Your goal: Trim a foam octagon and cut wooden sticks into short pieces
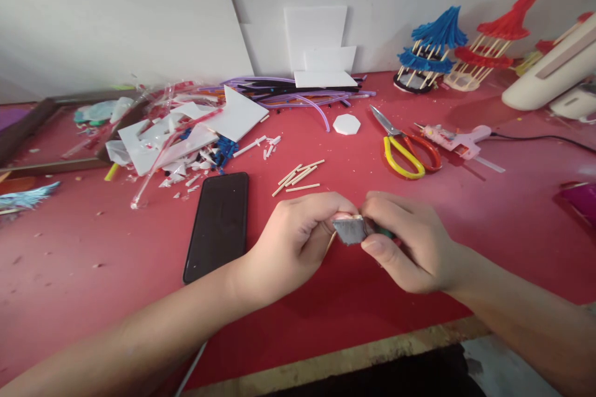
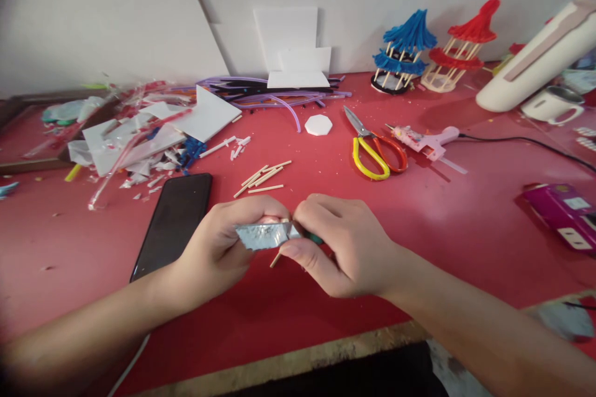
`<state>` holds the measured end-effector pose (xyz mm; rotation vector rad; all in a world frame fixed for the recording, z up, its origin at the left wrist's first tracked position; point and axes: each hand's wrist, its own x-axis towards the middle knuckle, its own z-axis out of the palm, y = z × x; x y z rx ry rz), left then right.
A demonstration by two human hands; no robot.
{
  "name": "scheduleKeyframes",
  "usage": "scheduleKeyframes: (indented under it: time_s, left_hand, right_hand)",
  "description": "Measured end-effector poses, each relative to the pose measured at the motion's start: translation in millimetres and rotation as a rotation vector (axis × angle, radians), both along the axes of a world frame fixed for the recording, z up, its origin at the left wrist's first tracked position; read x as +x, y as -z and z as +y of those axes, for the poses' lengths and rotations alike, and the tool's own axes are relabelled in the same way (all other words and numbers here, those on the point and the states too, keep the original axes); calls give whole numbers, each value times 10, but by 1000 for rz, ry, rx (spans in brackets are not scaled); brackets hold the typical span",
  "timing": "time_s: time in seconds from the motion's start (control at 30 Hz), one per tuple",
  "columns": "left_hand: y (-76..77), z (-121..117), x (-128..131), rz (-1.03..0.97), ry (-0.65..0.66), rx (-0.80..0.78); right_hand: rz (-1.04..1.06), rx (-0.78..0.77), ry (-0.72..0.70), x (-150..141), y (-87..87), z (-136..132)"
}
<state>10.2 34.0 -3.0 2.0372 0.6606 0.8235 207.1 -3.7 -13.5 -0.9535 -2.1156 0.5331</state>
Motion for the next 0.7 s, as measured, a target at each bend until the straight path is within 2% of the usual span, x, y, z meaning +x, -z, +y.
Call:
scheduleKeyframes:
  time_s: [0.07,0.17,0.23,0.3,0.37,0.57,0.63,0.7]
  left_hand:
    - [-7,-7,9,-29,17,-4]
    - [-21,-22,24,-63,81,-83]
    - [-25,-27,29,-62,94,-166]
    - [-24,-26,29,-56,77,-223]
    - [-19,-18,28,-36,62,-242]
    - [-6,12,46,24,75,-159]
    - [-9,10,48,19,106,-146]
    - [-16,2,43,-2,150,-145]
  right_hand:
    - [0,-6,65,24,-12,41]
    - [35,21,296,103,-12,139]
    - [60,77,390,155,-2,185]
    - [68,132,364,174,6,187]
    - [98,146,273,151,8,150]
    - [205,-22,30,37,-9,53]
    - [203,-33,2,41,-11,59]
    - [197,-39,36,60,-11,72]
